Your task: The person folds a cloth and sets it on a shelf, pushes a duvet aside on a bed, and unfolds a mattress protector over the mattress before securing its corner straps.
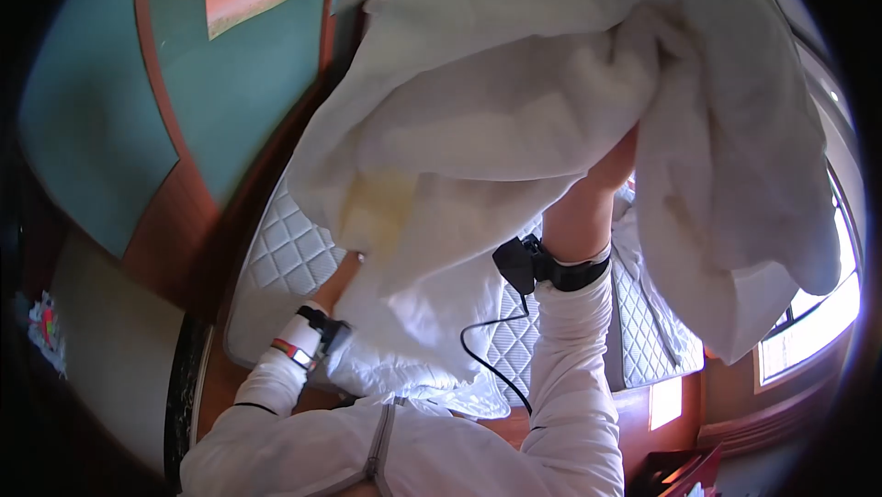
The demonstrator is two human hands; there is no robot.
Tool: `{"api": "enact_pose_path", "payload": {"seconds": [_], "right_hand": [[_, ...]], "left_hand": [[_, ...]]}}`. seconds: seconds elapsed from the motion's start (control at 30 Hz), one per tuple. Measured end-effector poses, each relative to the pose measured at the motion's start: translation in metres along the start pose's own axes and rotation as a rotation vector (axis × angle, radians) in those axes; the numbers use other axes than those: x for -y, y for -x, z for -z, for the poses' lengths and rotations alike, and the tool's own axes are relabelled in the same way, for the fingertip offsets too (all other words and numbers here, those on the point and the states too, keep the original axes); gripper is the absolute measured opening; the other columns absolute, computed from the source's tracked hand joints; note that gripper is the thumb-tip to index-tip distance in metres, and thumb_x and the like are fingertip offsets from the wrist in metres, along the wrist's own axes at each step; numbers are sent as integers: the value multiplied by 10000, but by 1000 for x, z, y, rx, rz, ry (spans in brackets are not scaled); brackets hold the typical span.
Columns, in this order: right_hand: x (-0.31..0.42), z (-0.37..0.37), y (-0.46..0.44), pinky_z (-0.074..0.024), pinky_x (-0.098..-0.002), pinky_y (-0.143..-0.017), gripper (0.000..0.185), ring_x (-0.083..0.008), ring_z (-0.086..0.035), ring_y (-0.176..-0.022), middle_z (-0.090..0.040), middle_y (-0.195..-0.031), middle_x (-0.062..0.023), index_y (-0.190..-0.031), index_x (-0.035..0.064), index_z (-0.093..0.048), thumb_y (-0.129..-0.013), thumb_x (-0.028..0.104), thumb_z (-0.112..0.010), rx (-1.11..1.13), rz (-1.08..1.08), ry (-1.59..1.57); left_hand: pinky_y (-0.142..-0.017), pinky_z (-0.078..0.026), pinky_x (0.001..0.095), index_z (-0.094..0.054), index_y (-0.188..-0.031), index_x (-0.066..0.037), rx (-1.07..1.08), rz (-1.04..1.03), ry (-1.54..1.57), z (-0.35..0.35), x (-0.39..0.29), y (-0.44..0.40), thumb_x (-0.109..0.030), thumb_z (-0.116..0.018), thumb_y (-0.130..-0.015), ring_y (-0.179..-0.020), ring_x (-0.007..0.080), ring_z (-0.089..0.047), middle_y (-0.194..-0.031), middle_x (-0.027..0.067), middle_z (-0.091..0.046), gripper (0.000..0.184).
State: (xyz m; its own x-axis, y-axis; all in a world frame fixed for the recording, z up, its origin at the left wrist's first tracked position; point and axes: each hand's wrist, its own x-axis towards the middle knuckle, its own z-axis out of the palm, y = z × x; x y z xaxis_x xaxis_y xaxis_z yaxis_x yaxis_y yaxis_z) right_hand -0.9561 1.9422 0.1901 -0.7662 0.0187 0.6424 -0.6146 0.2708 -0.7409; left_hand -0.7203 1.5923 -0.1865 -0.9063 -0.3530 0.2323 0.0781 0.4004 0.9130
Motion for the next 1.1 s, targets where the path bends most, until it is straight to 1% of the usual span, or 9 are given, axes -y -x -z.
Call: {"api": "enact_pose_path", "payload": {"seconds": [0.37, 0.67, 0.73, 0.83, 0.97, 1.0, 1.03, 1.07, 1.1], "right_hand": [[-56, -31, 59, -409, -399, -970, 688, -265, -504, -1140, -518, -1269, -159, -1320, 60, -441, -750, 282, -755, 352, -120, 217], [-164, -97, 394, -440, -350, -945, 591, -246, -580, -1072, -612, -1199, -155, -1274, 43, -537, -767, 269, -739, 1489, -350, 55], [-151, -101, 429, -431, -364, -930, 534, -243, -588, -1035, -640, -1129, -133, -1218, 19, -563, -781, 283, -717, 1777, -180, 81], [-142, -117, 437, -425, -365, -961, 621, -257, -574, -1068, -601, -1174, -162, -1307, 22, -467, -809, 305, -705, 2129, -337, 13], [-187, -176, 288, -438, -354, -949, 624, -244, -549, -1094, -552, -1227, -148, -1353, 47, -402, -834, 242, -688, 1641, -503, 17], [-178, -194, 215, -442, -351, -946, 627, -241, -543, -1100, -540, -1240, -145, -1364, 53, -386, -840, 226, -683, 1406, -458, -9], [-157, -210, 137, -445, -348, -943, 632, -238, -537, -1107, -528, -1253, -141, -1376, 59, -370, -846, 210, -679, 1162, -397, -68], [-120, -218, 62, -448, -345, -940, 637, -235, -531, -1113, -516, -1266, -138, -1388, 65, -353, -853, 194, -674, 933, -314, -163], [-78, -218, -3, -451, -342, -937, 643, -232, -525, -1119, -504, -1279, -135, -1399, 72, -337, -859, 178, -670, 745, -218, -310]], "left_hand": [[-1079, -291, 355, -301, -1409, 14, 818, 312, 56, -55, 38, 79, -324, -596, -883, -1288, 278, -377, -1400, 206, -390, 691], [-1050, -324, 351, -377, -1372, 17, 1118, 764, 231, 46, 115, 179, -334, -554, -907, -1239, 262, -435, -1350, 195, -459, 609], [-1044, -331, 350, -394, -1364, 18, 1100, 839, 301, 53, 118, 197, -336, -544, -912, -1228, 258, -448, -1339, 192, -474, 593], [-1034, -342, 348, -419, -1351, 19, 1046, 884, 361, 55, 119, 201, -340, -530, -920, -1212, 252, -467, -1322, 188, -497, 572], [-1022, -356, 346, -453, -1335, 20, 813, 785, 372, 51, 108, 166, -344, -511, -930, -1190, 245, -493, -1300, 183, -527, 548], [-1019, -360, 346, -461, -1331, 20, 636, 747, 362, 51, 95, 142, -345, -507, -933, -1185, 243, -500, -1294, 181, -535, 542], [-912, -419, 326, -620, -1141, 6, 339, 772, 397, 56, 57, 111, -362, -427, -964, -1010, 195, -591, -1073, 135, -658, 452], [-913, -414, 324, -547, -1221, 11, 204, 579, 192, 67, 48, 79, -368, -471, -956, -1053, 195, -561, -1162, 127, -614, 469], [-972, -389, 338, -452, -1308, 4, -122, 539, 446, 76, 4, 52, -361, -496, -956, -1159, 205, -509, -1259, 119, -548, 509]]}}
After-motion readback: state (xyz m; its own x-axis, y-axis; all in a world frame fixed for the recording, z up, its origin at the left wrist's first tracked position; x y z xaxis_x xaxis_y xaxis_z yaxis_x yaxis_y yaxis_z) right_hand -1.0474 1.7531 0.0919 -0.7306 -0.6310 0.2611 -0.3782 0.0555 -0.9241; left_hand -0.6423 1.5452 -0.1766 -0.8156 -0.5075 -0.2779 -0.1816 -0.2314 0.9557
